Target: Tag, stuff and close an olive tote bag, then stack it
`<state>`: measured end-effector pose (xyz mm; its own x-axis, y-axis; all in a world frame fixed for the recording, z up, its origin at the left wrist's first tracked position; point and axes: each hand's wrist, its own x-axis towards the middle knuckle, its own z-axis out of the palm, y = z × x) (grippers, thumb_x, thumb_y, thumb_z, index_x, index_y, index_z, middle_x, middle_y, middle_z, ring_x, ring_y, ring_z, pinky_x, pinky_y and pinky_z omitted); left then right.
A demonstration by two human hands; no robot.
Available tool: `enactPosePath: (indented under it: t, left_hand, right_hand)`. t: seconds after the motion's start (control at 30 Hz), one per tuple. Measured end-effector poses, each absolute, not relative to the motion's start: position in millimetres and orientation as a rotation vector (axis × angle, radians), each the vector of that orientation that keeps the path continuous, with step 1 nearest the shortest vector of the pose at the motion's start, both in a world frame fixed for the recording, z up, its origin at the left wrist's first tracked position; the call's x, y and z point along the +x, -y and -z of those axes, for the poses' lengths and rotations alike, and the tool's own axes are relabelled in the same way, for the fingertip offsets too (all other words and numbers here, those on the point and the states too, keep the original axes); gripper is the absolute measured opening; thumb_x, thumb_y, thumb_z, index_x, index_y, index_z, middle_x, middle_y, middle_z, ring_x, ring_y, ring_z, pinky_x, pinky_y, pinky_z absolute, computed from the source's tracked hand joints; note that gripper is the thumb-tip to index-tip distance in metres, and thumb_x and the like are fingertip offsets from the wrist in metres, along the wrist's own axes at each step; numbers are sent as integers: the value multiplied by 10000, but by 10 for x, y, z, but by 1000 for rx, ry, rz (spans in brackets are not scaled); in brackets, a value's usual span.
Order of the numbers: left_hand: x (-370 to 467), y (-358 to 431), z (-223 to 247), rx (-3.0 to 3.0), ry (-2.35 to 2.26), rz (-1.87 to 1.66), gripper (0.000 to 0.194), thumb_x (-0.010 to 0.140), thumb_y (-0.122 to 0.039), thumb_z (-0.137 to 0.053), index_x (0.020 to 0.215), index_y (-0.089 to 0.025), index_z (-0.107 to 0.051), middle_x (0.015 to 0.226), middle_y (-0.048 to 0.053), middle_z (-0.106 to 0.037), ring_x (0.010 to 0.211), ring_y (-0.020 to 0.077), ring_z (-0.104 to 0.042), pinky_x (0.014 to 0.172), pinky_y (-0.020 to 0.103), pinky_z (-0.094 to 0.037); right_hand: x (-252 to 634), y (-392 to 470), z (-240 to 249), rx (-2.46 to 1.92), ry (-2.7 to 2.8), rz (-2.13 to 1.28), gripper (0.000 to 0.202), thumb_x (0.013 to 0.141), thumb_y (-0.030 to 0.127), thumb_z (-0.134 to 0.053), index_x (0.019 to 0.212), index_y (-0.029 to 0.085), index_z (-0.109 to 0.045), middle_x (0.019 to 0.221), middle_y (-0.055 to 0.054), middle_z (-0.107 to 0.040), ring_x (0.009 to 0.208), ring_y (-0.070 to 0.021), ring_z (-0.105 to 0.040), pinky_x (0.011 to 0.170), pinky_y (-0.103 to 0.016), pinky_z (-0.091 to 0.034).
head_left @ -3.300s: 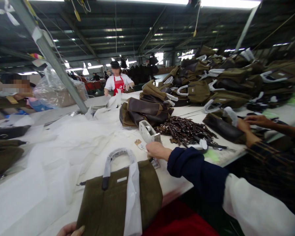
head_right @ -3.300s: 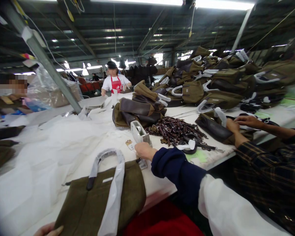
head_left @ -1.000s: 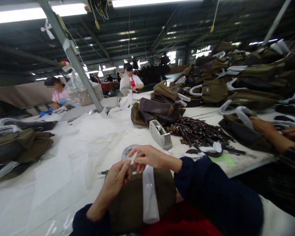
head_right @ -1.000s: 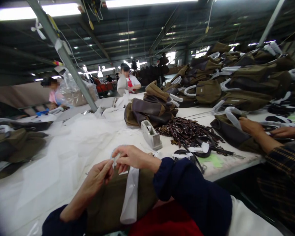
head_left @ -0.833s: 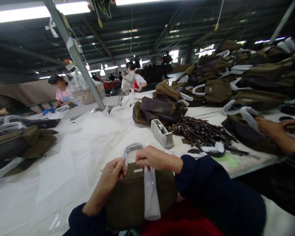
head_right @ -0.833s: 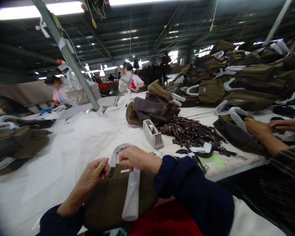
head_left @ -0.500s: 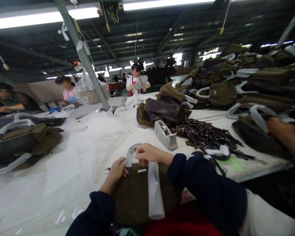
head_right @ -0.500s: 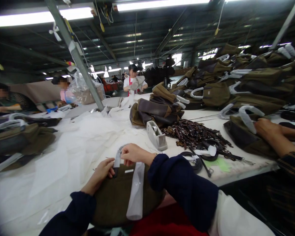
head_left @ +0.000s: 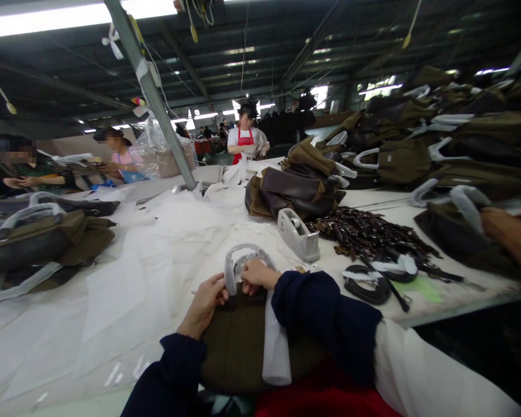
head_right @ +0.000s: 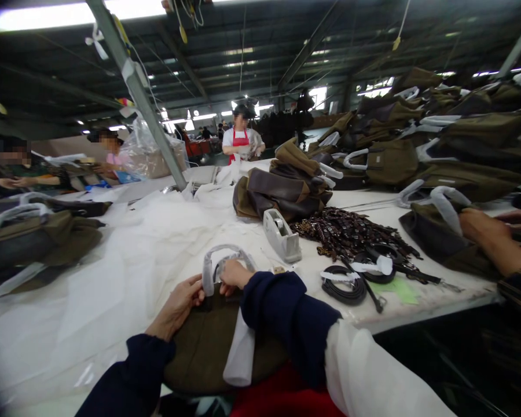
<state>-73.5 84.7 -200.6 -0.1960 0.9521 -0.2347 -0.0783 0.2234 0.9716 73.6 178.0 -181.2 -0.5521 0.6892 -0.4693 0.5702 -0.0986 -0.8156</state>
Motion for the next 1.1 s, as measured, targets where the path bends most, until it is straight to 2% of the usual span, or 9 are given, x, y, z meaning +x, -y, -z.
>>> enactPosePath:
  t: [0.27,0.37,0.43,0.53,0.7,0.83,0.93,1.0,1.1]
  left_hand:
    - [-709,-876,1977,945,-1367,-1170,458,704,-427,-750,1037,-119,-681,590,-43,-582,409,34,-388,410,159,-302]
    - [-686,-876,2002,936,-1431,-1201,450,728,-488,-703,964,-106,-664,526,-51,-554,392,43,-398,408,163,-311]
    - [-673,-860,2021,926,-1504,-1236,428,763,-516,-643,894,-108,-643,492,-41,-557,405,64,-458,425,167,-350]
    - [-664,-822,2043,945,-1622,-1269,385,791,-502,-602,820,-118,-621,509,3,-625,416,86,-523,440,177,-390]
    - [-665,-770,2032,1059,-1769,-1287,359,798,-491,-605,747,-137,-632,469,-1,-625,340,91,-490,387,184,-330]
    - [-664,-712,1975,1146,-1837,-1319,379,800,-520,-606,777,-145,-659,489,-26,-602,337,86,-452,393,200,-328]
    - [-679,-631,1927,1192,-1857,-1310,394,799,-529,-611,847,-146,-695,508,-34,-589,362,91,-448,411,209,-340]
    - [-696,-566,1904,1207,-1857,-1290,411,804,-538,-605,878,-147,-710,516,-35,-579,380,95,-448,422,212,-351]
    - [-712,-475,1876,1218,-1854,-1256,436,801,-559,-605,882,-147,-723,545,-26,-582,407,103,-456,420,215,-353]
  right_hand:
    - [689,-1730,1691,-1276,2499,-1409,140,940,145,-465,901,142,-600,614,-26,-665,419,-101,-571,441,-196,-480]
    - [703,-1691,1629,-1209,2663,-1200,155,922,141,-457,945,138,-611,716,-63,-719,540,-139,-662,521,-219,-519]
    - [773,-1656,1542,-1154,2770,-991,132,875,145,-529,957,130,-631,874,-118,-740,773,-204,-719,672,-277,-550]
    - [969,-1617,1362,-1071,2916,-675,152,782,123,-628,927,103,-667,1090,-209,-696,1082,-332,-645,883,-411,-498]
    - [1217,-1652,1091,-956,3114,-500,143,691,114,-710,833,120,-689,976,-160,-719,976,-319,-668,813,-378,-504]
    - [1178,-1617,1090,-835,3000,-1213,260,811,385,-681,929,154,-660,758,-40,-683,718,-175,-664,607,-233,-504]
    - [1131,-1491,1213,-737,2611,-1874,367,864,503,-601,1009,166,-613,796,-11,-634,672,-124,-630,506,-174,-480]
    - [1125,-1421,1314,-751,2465,-1988,356,900,500,-546,997,161,-596,831,-16,-614,647,-118,-628,480,-179,-478]
    - [1126,-1410,1461,-875,2399,-1763,252,950,351,-475,916,140,-607,724,-8,-606,523,-99,-591,471,-187,-454]
